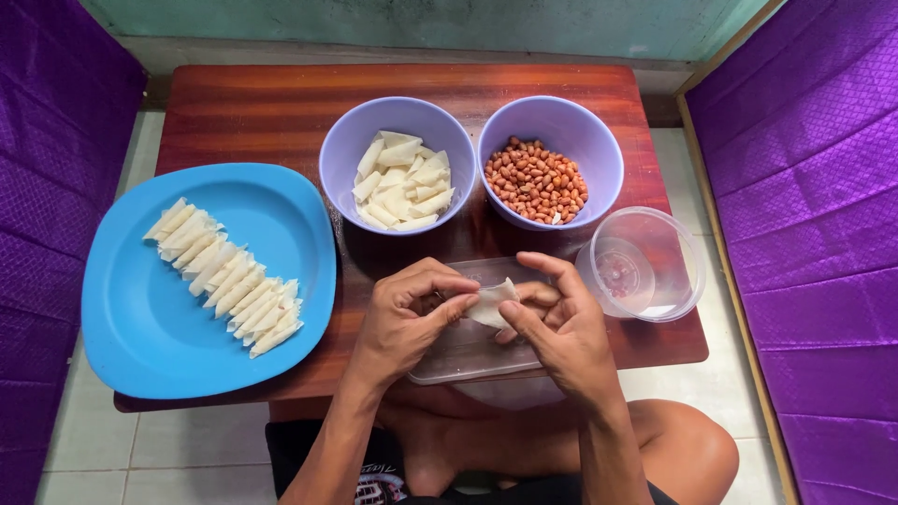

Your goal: Assembling and wrapping small food items using peanuts, white strips, and dough wrappers.

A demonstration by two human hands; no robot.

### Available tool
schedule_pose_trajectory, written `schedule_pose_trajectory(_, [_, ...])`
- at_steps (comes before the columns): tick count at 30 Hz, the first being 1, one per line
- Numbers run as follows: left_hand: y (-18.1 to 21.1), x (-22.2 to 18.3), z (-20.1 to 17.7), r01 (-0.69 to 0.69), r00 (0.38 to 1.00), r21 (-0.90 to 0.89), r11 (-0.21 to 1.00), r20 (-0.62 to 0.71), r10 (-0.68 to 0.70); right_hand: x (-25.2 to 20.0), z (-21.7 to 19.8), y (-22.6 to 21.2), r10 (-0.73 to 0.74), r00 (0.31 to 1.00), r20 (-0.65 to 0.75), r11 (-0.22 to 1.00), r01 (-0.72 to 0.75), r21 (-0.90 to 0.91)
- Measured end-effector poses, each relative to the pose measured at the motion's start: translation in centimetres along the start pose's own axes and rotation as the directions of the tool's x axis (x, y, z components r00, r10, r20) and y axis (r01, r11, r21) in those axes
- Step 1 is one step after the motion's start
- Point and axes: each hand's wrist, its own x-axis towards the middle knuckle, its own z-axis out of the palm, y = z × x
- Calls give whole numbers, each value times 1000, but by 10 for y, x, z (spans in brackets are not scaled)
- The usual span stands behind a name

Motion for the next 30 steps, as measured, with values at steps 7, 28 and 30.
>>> schedule_pose_trajectory(7, [0,0,-1,-3,1000,89,996,11,2,4,5,-3,126,988,-83,989,-132,-64])
schedule_pose_trajectory(28, [-7,3,5,82,993,50,995,80,-85,13,-2,-8,-148,988,48,984,152,-90])
schedule_pose_trajectory(30, [-7,1,8,56,996,86,995,62,-62,14,-4,-10,-241,966,98,925,259,-278])
